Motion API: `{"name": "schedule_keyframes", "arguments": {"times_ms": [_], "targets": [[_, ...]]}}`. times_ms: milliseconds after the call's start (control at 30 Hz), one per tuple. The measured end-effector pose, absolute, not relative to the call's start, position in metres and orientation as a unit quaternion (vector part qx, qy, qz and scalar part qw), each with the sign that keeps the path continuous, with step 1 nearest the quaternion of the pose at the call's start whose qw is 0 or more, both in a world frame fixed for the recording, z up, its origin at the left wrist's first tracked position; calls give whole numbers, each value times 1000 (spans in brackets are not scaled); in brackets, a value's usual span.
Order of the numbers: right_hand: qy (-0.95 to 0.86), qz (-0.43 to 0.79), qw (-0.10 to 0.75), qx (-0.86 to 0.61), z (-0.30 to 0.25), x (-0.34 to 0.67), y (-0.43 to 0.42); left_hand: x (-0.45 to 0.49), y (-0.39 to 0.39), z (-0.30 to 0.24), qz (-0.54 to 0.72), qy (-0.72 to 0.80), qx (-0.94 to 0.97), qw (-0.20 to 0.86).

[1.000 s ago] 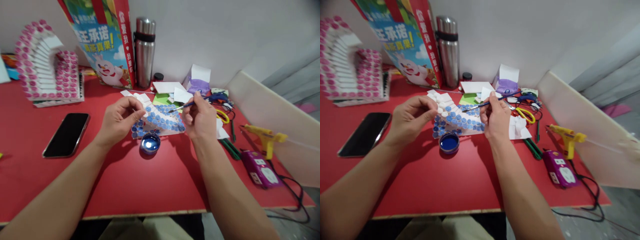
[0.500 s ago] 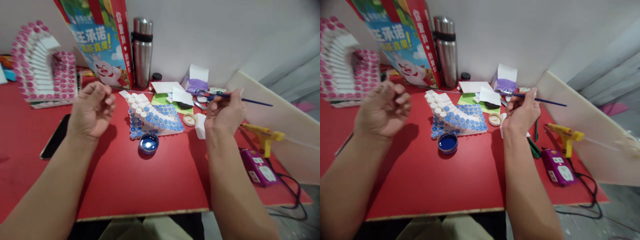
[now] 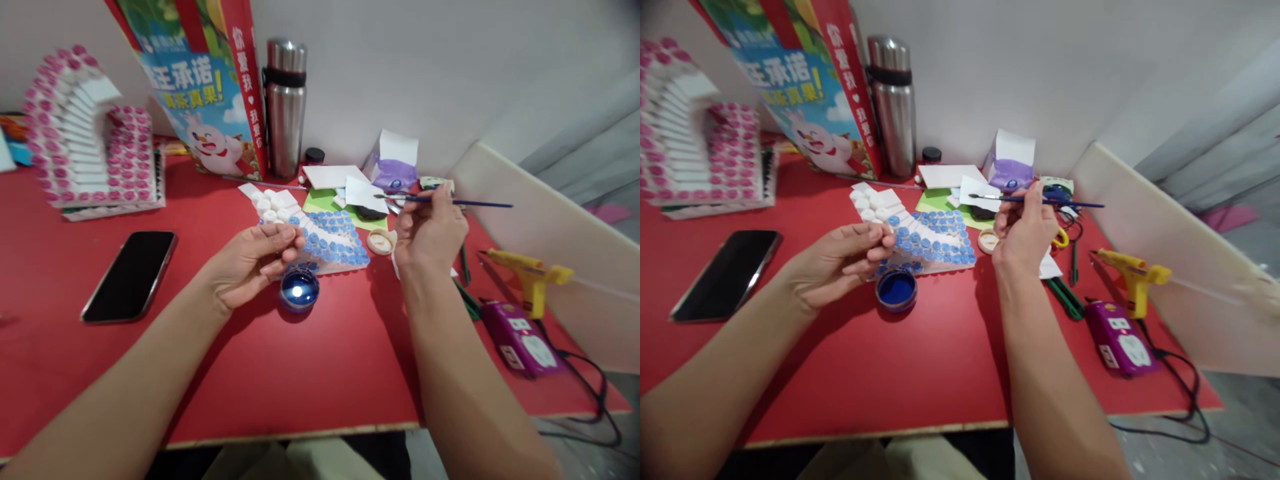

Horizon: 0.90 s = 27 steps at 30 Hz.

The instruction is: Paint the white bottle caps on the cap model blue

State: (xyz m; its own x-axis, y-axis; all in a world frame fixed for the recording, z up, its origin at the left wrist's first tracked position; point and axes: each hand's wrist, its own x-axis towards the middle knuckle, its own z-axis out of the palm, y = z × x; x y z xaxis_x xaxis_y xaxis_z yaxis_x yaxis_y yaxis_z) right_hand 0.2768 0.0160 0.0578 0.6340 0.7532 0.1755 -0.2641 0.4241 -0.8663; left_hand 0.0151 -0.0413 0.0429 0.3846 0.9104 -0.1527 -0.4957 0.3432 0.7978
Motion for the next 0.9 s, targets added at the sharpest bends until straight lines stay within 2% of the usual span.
{"name": "schedule_keyframes", "arguments": {"times_ms": [233, 633, 767, 900], "targets": [[-314, 330, 790, -410, 51, 275, 18, 15, -41, 38, 464, 306, 351, 753], [-255, 351, 780, -452, 69, 265, 11, 25, -51, 57, 468, 334, 270, 772], [-218, 351, 806, -424, 89, 268, 6, 33, -56, 67, 495, 329, 295, 748], [-207, 312, 833, -407, 133, 288, -6, 61, -81, 82, 445, 312, 360, 758]]}}
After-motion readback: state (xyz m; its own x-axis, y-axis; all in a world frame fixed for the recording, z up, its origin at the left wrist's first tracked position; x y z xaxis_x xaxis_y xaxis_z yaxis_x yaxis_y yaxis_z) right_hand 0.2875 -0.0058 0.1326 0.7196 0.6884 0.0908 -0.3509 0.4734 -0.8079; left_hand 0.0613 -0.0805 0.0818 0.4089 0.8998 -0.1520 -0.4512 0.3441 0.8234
